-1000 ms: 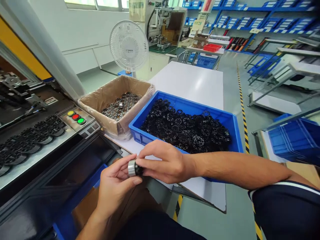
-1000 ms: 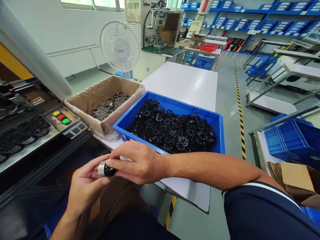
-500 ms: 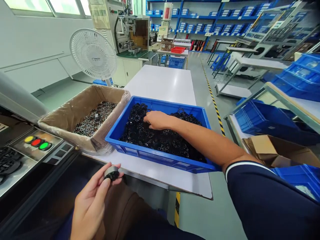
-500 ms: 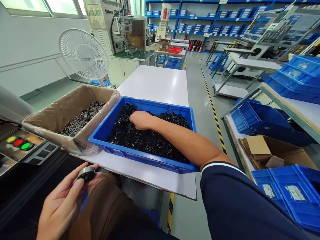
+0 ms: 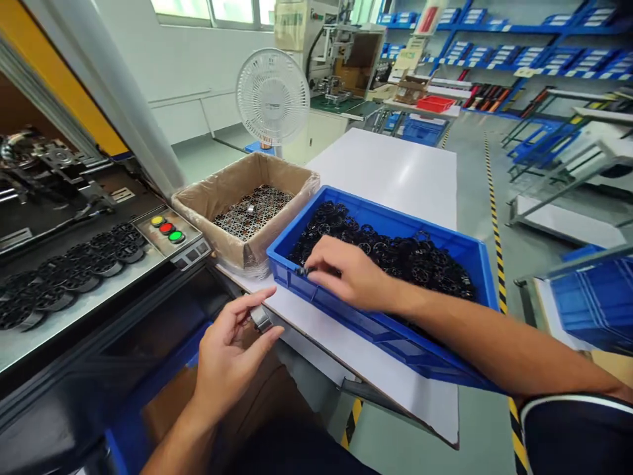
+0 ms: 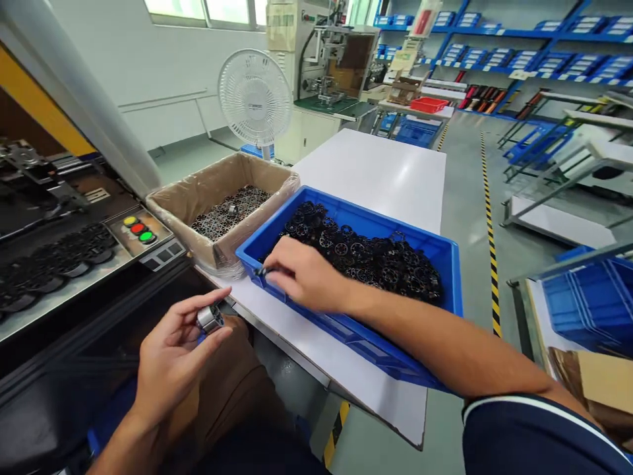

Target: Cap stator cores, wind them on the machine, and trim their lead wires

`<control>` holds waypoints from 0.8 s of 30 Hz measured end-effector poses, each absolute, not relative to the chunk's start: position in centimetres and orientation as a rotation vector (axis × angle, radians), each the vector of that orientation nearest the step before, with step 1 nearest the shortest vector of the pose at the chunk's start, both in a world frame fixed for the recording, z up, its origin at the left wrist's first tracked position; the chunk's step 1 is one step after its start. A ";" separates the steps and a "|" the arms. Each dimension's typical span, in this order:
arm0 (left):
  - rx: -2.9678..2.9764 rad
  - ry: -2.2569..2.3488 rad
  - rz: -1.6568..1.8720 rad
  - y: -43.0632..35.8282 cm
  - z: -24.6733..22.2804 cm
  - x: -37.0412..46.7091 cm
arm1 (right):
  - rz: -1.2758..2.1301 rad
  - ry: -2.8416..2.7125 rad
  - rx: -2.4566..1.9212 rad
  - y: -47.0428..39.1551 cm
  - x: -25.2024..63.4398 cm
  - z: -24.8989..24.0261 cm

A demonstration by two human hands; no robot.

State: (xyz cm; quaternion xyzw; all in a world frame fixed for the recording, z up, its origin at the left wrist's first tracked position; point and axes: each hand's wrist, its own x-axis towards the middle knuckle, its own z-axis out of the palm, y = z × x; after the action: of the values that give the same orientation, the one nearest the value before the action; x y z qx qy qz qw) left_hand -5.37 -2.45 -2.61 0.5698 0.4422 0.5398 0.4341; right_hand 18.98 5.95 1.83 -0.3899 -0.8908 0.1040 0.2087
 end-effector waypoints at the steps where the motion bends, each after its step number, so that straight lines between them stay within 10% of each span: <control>1: 1.383 1.062 1.339 -2.5 -2.5 -5.2 | 0.360 -2.358 -0.853 4.5 18.1 1.7; 24: 1.139 0.936 1.286 -3.0 -1.1 -3.1 | 0.124 -2.236 -0.341 1.7 16.6 0.2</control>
State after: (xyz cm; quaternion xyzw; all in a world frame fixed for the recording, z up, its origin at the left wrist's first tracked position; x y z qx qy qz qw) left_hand -3.09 -2.96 -1.09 0.4829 0.3967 0.5454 0.5585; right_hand 16.60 1.65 0.22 -0.1365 -0.8938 0.0495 0.4243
